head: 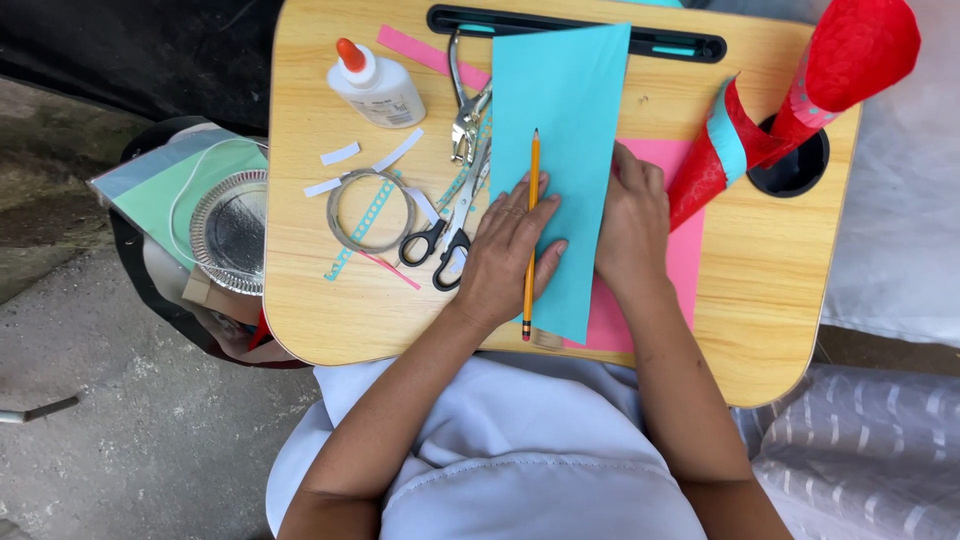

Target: Decorating a red paper cone with blue strips and measuring paper with a ruler and pencil.

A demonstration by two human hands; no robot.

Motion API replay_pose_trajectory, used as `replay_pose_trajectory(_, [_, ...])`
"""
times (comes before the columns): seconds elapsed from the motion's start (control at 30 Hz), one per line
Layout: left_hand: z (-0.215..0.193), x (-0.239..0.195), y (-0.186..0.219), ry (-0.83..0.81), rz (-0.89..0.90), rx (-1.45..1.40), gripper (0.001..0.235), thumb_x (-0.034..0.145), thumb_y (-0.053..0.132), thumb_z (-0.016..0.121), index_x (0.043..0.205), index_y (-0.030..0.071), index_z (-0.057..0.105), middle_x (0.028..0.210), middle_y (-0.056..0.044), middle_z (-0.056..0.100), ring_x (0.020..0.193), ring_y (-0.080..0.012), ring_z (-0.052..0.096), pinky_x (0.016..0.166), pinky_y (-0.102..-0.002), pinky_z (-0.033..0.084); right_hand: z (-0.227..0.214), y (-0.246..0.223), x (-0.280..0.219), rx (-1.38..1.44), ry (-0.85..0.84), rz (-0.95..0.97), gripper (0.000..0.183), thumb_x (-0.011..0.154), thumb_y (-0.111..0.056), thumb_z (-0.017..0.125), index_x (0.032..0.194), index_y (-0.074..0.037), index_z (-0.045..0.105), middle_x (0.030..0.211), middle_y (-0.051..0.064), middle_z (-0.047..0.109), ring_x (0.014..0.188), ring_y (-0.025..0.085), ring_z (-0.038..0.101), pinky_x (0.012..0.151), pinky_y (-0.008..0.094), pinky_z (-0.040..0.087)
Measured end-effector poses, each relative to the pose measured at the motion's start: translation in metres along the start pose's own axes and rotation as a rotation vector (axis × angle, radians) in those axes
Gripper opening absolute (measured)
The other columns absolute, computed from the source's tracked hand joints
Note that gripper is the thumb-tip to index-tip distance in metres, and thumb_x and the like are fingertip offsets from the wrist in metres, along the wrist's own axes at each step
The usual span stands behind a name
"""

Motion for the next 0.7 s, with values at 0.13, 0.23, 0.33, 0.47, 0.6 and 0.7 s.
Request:
replay_pose_trajectory(0.13, [0.003, 0.0, -0.004, 0.003, -0.001, 0.018, 0.046, 0.105, 0.025, 0.064, 0.146, 0.009, 0.051, 0.156, -0.019, 0.048, 0.147, -0.0374, 0.044, 0.12, -0.055, 0.036, -0.013, 0.01, 0.001, 0.069, 0.057, -0.015, 0.045, 0.092, -0.017, 0.079, 0.13, 0.004, 0.069, 0.135, 0.03, 0.059, 0.119, 0.048, 0.054, 0.099, 0.054, 0.046])
replay_pose_trajectory(0.23, [0.004, -0.001, -0.004, -0.01, 0.0, 0.042, 0.046, 0.104, 0.023, 0.064, 0.146, 0.009, 0.052, 0.155, -0.019, 0.05, 0.146, -0.0372, 0.047, 0.12, -0.055, 0.036, -0.018, 0.015, 0.007, 0.038, 0.054, 0.091, 0.06, 0.079, 0.004, 0.077, 0.138, 0.004, 0.061, 0.126, 0.028, 0.058, 0.117, 0.049, 0.057, 0.097, 0.058, 0.047])
replay_pose_trajectory(0.33, [0.005, -0.002, -0.005, -0.031, 0.004, 0.071, 0.043, 0.105, 0.022, 0.061, 0.145, 0.01, 0.052, 0.154, -0.018, 0.051, 0.145, -0.0369, 0.047, 0.12, -0.056, 0.036, -0.019, 0.018, 0.011, 0.076, 0.002, 0.199, 0.062, 0.077, 0.005, 0.073, 0.136, 0.003, 0.055, 0.125, 0.027, 0.054, 0.111, 0.052, 0.06, 0.089, 0.063, 0.05])
replay_pose_trajectory(0.47, [0.009, -0.003, -0.007, -0.047, 0.026, 0.117, 0.04, 0.104, 0.021, 0.061, 0.142, 0.011, 0.054, 0.151, -0.018, 0.053, 0.143, -0.0363, 0.05, 0.119, -0.056, 0.036, -0.028, 0.014, 0.019, 0.076, -0.033, 0.243, 0.066, 0.067, 0.01, 0.074, 0.13, 0.004, 0.055, 0.11, 0.023, 0.056, 0.1, 0.049, 0.066, 0.08, 0.057, 0.054])
replay_pose_trajectory(0.6, [0.008, -0.002, -0.006, -0.051, 0.033, 0.136, 0.036, 0.104, 0.021, 0.062, 0.138, 0.012, 0.058, 0.146, -0.018, 0.057, 0.14, -0.0349, 0.053, 0.119, -0.056, 0.035, -0.019, 0.025, 0.023, 0.101, -0.075, 0.309, 0.073, 0.062, 0.006, 0.072, 0.132, 0.002, 0.052, 0.096, 0.016, 0.061, 0.09, 0.043, 0.068, 0.074, 0.055, 0.054])
replay_pose_trajectory(0.7, [0.005, -0.001, -0.003, -0.064, 0.055, 0.147, 0.031, 0.102, 0.018, 0.062, 0.132, 0.01, 0.06, 0.136, -0.021, 0.063, 0.138, -0.038, 0.053, 0.117, -0.058, 0.036, -0.01, 0.031, 0.021, 0.063, -0.106, 0.352, 0.063, 0.07, -0.009, 0.075, 0.13, -0.003, 0.054, 0.082, 0.005, 0.064, 0.085, 0.035, 0.068, 0.076, 0.05, 0.051])
Point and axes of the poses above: each hand's wrist, its own x-axis towards the middle knuckle, its own z-axis out of the palm, y = z × x, the point moved 2 cm from there along x, towards the middle knuckle
